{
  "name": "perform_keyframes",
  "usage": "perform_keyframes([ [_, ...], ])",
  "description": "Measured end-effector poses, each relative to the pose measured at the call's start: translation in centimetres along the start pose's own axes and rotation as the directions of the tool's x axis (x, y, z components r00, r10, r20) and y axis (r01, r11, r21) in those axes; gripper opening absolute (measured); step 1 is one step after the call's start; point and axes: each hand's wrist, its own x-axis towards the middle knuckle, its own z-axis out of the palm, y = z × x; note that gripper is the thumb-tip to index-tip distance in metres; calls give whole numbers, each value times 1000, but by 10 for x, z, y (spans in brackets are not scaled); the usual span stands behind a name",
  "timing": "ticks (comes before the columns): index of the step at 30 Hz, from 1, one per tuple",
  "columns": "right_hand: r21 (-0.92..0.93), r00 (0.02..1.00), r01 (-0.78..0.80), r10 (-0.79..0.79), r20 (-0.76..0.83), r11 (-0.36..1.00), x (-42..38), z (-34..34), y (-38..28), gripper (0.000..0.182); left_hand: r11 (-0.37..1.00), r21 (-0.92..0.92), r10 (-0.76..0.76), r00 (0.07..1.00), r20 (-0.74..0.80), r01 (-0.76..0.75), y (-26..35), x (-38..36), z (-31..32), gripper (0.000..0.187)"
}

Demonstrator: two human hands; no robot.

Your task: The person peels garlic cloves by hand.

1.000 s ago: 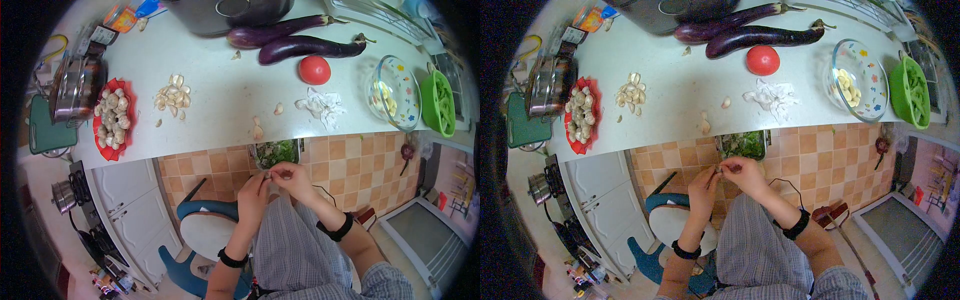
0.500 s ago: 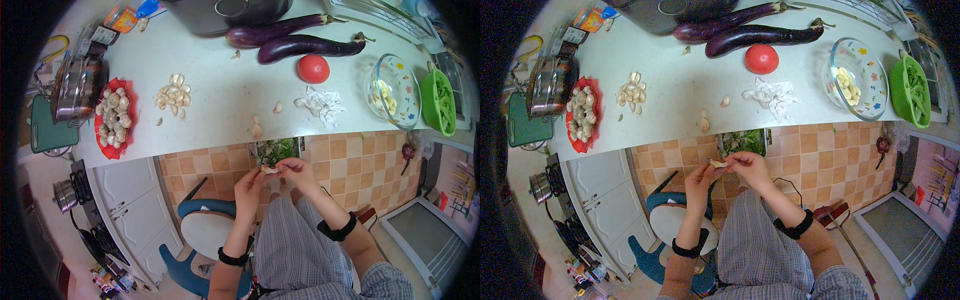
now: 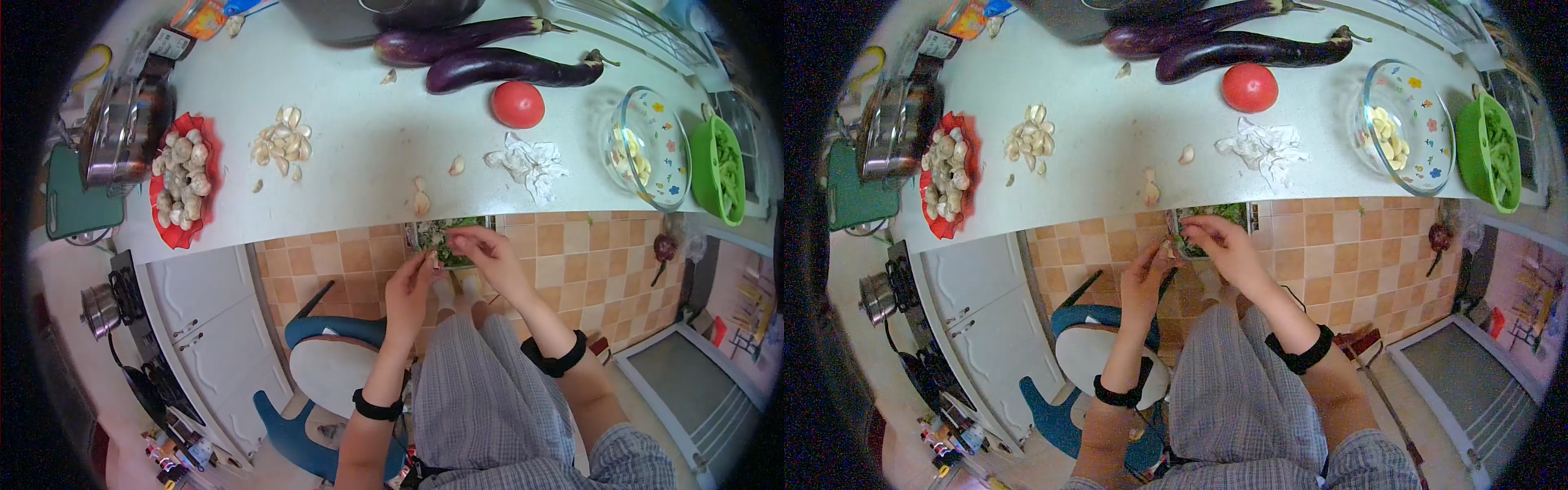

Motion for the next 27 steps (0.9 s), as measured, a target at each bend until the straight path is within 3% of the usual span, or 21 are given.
perform_keyframes([
  [2,-188,996,-36,51,75,982,0,6,-14,20,1000,5,6,1000,-16,-6,1,2,1,25],
  [6,-210,993,68,-45,113,975,3,9,-13,18,984,160,73,997,10,-73,9,2,5,24],
  [12,-174,987,15,13,159,985,7,9,-14,18,972,208,117,993,-22,-110,15,5,6,23],
  [16,-84,996,3,5,89,996,8,11,-4,18,948,286,163,984,-65,-138,15,9,5,25],
  [20,-7,999,-49,49,-14,999,7,17,4,19,959,250,152,987,-57,-134,18,15,4,25],
  [27,23,999,8,-7,-45,1000,10,26,9,16,968,219,151,982,-113,-124,6,20,8,24],
])
